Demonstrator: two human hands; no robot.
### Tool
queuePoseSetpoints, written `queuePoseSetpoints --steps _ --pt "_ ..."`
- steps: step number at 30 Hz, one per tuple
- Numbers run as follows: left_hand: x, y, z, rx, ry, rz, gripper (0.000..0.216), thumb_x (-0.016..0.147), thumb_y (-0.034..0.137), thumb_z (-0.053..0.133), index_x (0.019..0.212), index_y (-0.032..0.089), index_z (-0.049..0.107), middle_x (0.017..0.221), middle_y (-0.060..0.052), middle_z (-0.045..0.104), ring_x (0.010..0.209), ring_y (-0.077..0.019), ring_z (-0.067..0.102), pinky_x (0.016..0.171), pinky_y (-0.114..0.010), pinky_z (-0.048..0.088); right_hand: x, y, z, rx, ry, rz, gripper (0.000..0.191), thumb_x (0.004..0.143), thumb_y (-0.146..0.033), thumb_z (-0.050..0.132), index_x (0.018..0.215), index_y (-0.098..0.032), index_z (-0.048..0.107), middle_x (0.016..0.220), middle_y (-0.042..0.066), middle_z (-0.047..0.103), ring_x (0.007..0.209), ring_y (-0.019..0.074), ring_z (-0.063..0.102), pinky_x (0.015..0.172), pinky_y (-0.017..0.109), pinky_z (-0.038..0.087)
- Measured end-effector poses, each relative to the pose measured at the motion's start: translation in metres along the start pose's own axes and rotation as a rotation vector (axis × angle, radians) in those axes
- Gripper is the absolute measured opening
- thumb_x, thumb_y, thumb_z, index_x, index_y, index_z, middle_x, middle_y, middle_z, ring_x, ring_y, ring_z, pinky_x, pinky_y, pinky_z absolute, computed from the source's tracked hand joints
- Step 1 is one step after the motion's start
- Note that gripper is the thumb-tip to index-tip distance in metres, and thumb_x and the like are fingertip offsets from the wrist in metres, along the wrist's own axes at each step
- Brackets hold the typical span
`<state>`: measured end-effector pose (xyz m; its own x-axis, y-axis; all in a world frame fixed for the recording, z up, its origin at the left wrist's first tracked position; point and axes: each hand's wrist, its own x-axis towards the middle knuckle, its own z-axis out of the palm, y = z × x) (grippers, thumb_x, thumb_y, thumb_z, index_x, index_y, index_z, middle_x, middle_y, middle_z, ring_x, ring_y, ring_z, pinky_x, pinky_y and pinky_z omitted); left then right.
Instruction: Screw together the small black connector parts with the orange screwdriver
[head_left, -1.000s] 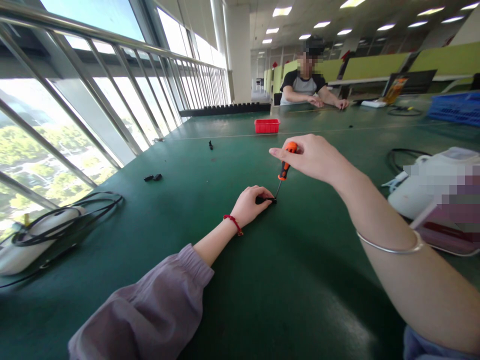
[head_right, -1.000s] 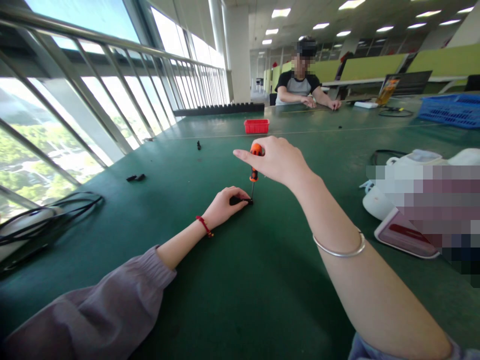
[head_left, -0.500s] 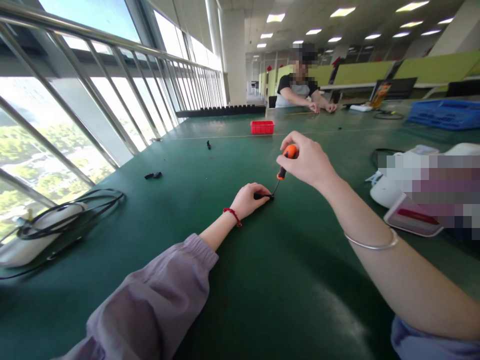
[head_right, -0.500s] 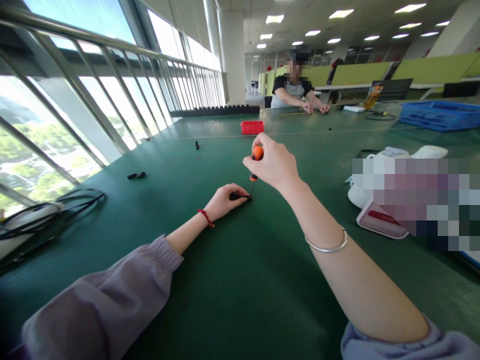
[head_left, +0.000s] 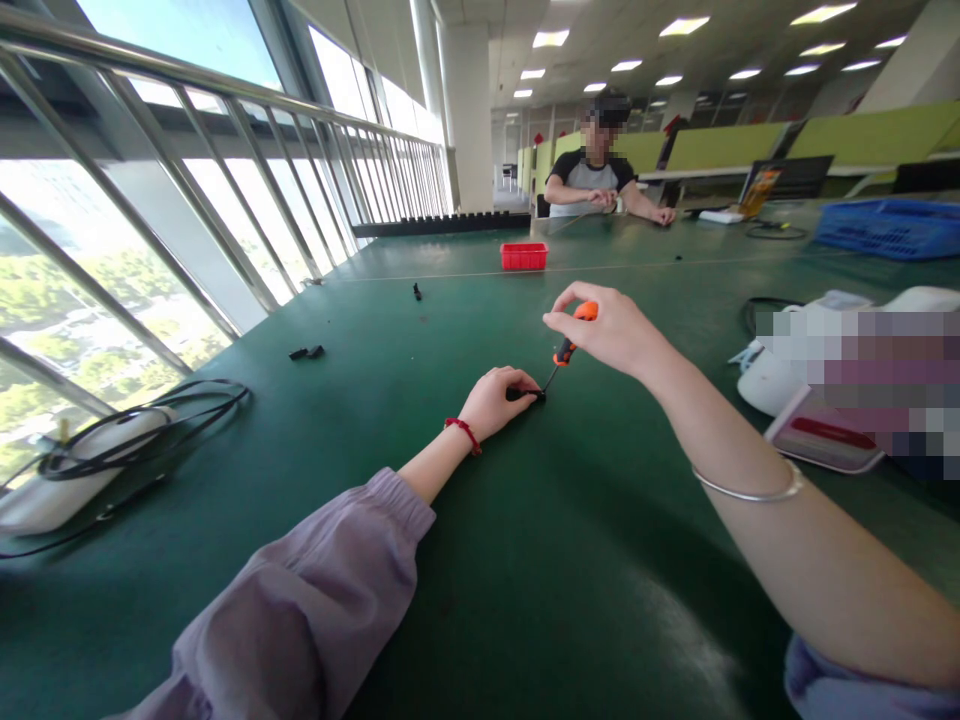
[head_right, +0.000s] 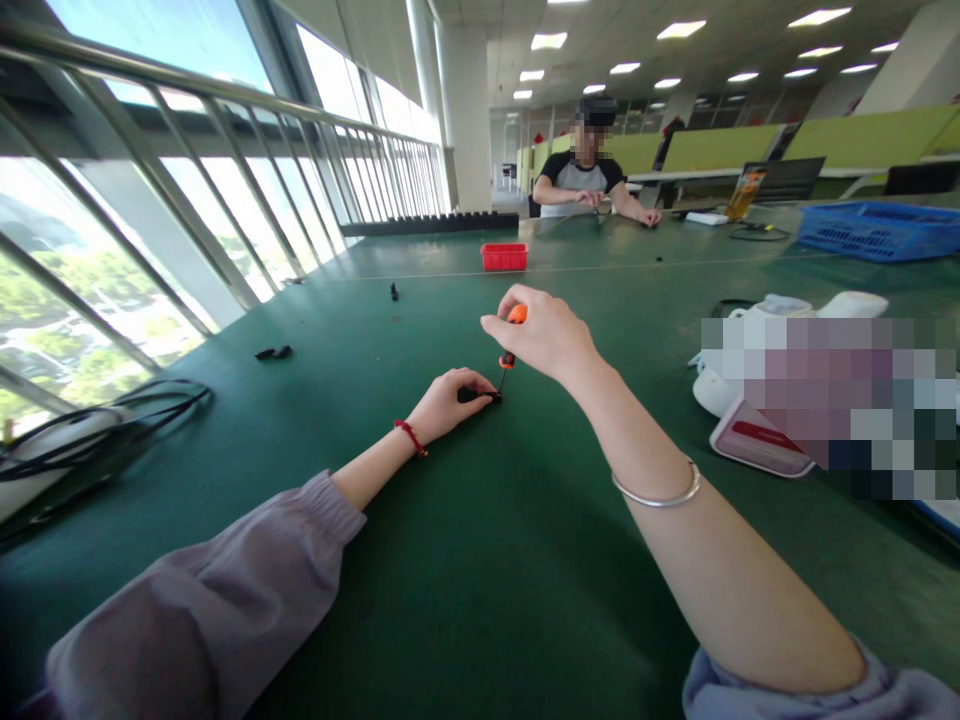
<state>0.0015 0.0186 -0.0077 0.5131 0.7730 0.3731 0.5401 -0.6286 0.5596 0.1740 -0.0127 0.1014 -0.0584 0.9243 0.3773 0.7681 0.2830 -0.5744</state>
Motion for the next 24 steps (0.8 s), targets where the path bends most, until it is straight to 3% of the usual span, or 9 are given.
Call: queuePoseSetpoints --steps 4,6,8,10,12,17,24 --pt "-0.001 -0.002 0.001 0.096 0.063 -0.064 0.012 0.077 0.019 0.061 0.086 0.019 0.070 0.083 -0.002 0.066 0.082 -0.0170 0.058 0.079 -0.031 0.047 -0.002 0.008 -0.006 0.217 -0.244 0.063 0.029 0.080 -0.035 0.047 0.079 -0.014 0.067 0.041 -0.004 0.040 0.041 0.0090 0.037 0.048 0.025 0.029" --pt "-0.001 -0.002 0.001 0.130 0.107 -0.110 0.011 0.078 0.019 0.061 0.086 0.019 0.069 0.083 -0.003 0.066 0.083 -0.0180 0.058 0.079 -0.032 0.046 -0.006 0.017 -0.005 0.271 -0.221 0.065 0.032 0.082 -0.037 0.047 0.081 -0.013 0.067 0.037 -0.005 0.036 0.037 0.0085 0.035 0.046 0.024 0.030" --pt "0.000 -0.002 0.000 0.142 0.134 -0.142 0.011 0.078 0.019 0.060 0.085 0.019 0.069 0.083 -0.003 0.066 0.083 -0.0186 0.058 0.079 -0.033 0.046 -0.010 0.031 0.004 0.277 -0.142 0.041 0.031 0.082 -0.038 0.048 0.085 -0.014 0.068 0.045 -0.003 0.045 0.042 0.0097 0.042 0.048 0.024 0.033" --pt "0.001 -0.003 -0.001 0.143 0.145 -0.153 0.011 0.079 0.018 0.060 0.085 0.019 0.069 0.083 -0.003 0.067 0.084 -0.0188 0.058 0.079 -0.033 0.047 -0.016 0.047 0.021 0.202 -0.069 -0.008 0.027 0.083 -0.036 0.050 0.091 -0.018 0.068 0.064 0.001 0.058 0.056 0.0119 0.052 0.057 0.025 0.039" --pt "0.003 -0.004 0.000 0.135 0.147 -0.157 0.011 0.079 0.018 0.060 0.085 0.018 0.069 0.084 -0.004 0.067 0.084 -0.0188 0.059 0.081 -0.034 0.047 -0.021 0.060 0.044 -0.015 -0.022 -0.041 0.020 0.081 -0.027 0.052 0.093 -0.021 0.067 0.086 0.004 0.062 0.075 0.0152 0.057 0.066 0.026 0.042" --pt "0.008 -0.009 0.000 0.071 0.148 -0.176 0.017 0.077 0.017 0.063 0.093 0.016 0.067 0.085 -0.004 0.069 0.084 -0.0181 0.061 0.081 -0.033 0.049 -0.026 0.072 0.087 -0.126 -0.084 -0.045 0.026 0.075 -0.032 0.062 0.100 -0.024 0.066 0.087 0.005 0.057 0.079 0.0194 0.056 0.068 0.029 0.041" --pt "0.015 -0.016 -0.004 0.033 0.085 -0.126 0.010 0.076 0.018 0.063 0.084 0.017 0.069 0.084 -0.003 0.070 0.082 -0.0166 0.062 0.077 -0.029 0.049 -0.015 0.076 0.092 -0.186 -0.112 -0.063 0.018 0.079 -0.036 0.060 0.093 -0.026 0.066 0.083 0.003 0.056 0.080 0.0189 0.056 0.066 0.028 0.038"
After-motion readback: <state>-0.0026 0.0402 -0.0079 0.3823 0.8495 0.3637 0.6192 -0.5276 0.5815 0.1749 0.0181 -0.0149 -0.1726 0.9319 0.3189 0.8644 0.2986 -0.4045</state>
